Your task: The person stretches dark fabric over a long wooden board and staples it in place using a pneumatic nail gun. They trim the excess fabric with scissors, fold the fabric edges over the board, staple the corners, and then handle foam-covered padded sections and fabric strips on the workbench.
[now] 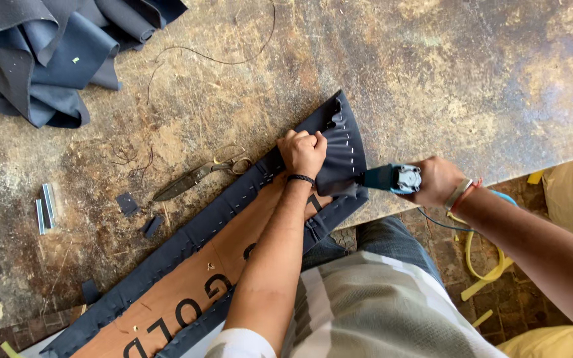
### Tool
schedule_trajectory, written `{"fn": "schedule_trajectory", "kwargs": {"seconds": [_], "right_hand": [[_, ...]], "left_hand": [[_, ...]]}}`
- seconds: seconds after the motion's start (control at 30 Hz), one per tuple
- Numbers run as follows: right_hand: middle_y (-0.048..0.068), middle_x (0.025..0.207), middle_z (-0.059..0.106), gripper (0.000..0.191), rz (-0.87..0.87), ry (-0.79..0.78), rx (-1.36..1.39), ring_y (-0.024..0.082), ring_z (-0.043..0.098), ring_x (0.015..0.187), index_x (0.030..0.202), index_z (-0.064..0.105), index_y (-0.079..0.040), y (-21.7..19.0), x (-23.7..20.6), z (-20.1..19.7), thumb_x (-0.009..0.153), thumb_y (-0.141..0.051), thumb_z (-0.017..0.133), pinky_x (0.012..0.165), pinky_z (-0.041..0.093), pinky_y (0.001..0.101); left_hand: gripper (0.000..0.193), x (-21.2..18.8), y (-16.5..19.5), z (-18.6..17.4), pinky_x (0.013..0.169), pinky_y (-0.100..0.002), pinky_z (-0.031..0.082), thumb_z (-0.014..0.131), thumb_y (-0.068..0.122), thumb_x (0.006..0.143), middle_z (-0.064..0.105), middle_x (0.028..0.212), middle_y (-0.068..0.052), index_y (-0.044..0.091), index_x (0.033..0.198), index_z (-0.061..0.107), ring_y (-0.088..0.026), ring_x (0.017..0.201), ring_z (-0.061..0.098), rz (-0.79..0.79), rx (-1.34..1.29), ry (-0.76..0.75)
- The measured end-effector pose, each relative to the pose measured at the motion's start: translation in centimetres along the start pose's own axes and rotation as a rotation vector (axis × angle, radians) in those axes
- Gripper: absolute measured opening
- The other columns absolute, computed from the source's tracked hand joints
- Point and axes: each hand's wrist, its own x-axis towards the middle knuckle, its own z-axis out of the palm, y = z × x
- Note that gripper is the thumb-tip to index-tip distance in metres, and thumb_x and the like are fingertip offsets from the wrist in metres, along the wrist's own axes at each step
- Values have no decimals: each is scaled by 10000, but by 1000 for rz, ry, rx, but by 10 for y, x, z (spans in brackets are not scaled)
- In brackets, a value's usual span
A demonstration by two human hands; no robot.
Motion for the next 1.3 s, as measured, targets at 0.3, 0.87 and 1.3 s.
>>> {"fn": "schedule_trajectory", "kwargs": {"seconds": [0.3,0.87,1.3], "right_hand": [[163,938,775,521,233,179,129,331,758,824,1212,730,-155,29,-3,-4,849,-527,765,742,615,448],[121,1233,661,344,-487,690,330,358,598,1174,1130,739,-156,32,54,1,797,-224,791,1028,495,469],[103,1696,117,899,-862,176,-308,288,86,1560,1606,249,-251,-71,97,-24,870,-617,612,1238,85,494]], "left_hand": [[509,4,2,-15,669,-476,417,789,318,840,526,564,-37,87,486,504,-294,663,559,7,5,-150],[630,-99,69,-92,1074,-461,473,837,315,814,619,1386,-132,133,1365,592,-345,1281,575,-525,71,-255],[907,-173,83,-109,1242,-530,191,653,-39,866,208,1705,-49,368,1599,307,-272,1548,220,-711,628,-501]]}}
